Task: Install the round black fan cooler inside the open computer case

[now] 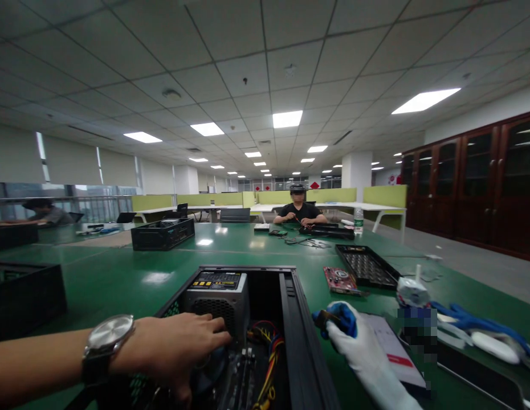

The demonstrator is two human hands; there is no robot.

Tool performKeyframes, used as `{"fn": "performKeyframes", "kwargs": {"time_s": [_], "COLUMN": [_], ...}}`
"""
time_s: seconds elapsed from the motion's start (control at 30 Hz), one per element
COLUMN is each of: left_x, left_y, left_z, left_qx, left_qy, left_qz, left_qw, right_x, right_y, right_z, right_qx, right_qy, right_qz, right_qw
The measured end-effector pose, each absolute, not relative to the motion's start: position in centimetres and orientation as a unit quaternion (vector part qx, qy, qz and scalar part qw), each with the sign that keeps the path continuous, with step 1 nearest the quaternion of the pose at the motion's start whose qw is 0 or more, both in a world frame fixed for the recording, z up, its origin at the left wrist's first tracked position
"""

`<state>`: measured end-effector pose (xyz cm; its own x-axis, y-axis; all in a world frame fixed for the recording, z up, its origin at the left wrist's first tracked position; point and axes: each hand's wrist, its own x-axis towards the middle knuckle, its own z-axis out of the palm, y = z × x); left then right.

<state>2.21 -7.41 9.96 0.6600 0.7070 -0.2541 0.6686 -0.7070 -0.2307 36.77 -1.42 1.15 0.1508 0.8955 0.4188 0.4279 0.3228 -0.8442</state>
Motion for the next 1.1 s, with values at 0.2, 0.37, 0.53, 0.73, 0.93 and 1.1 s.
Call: {"fn": "performKeyframes", "kwargs": {"time_s": [0.2, 0.37, 0.53, 0.73, 0.93, 1.1], "left_x": [2.5, 2.8, 2.4, 2.4, 2.8, 2.5], "left_y": [-7.1, -6.4, -6.1, -6.4, -6.0, -10.1], "left_z": [10.0, 9.6, 9.2, 9.8, 9.4, 11.4], "left_qx": [-0.906, -0.905, -0.912, -0.917, -0.919, -0.910], "left_qy": [-0.384, -0.388, -0.379, -0.373, -0.363, -0.401], "left_qz": [0.171, 0.165, 0.151, 0.143, 0.152, 0.102], "left_qw": [0.050, 0.053, 0.038, -0.001, 0.011, 0.031], "right_x": [35.9, 35.6, 35.0, 34.7, 34.6, 35.1], "right_y": [-1.8, -2.1, -2.7, -2.9, -3.2, -3.4], "right_z": [-0.6, -1.2, -1.2, -1.4, -1.1, -1.1], "right_qx": [-0.515, -0.502, -0.484, -0.482, -0.490, -0.502], "right_qy": [-0.643, -0.642, -0.643, -0.635, -0.633, -0.645], "right_qz": [0.252, 0.281, 0.314, 0.319, 0.322, 0.296], "right_qw": [0.507, 0.506, 0.504, 0.512, 0.506, 0.494]}}
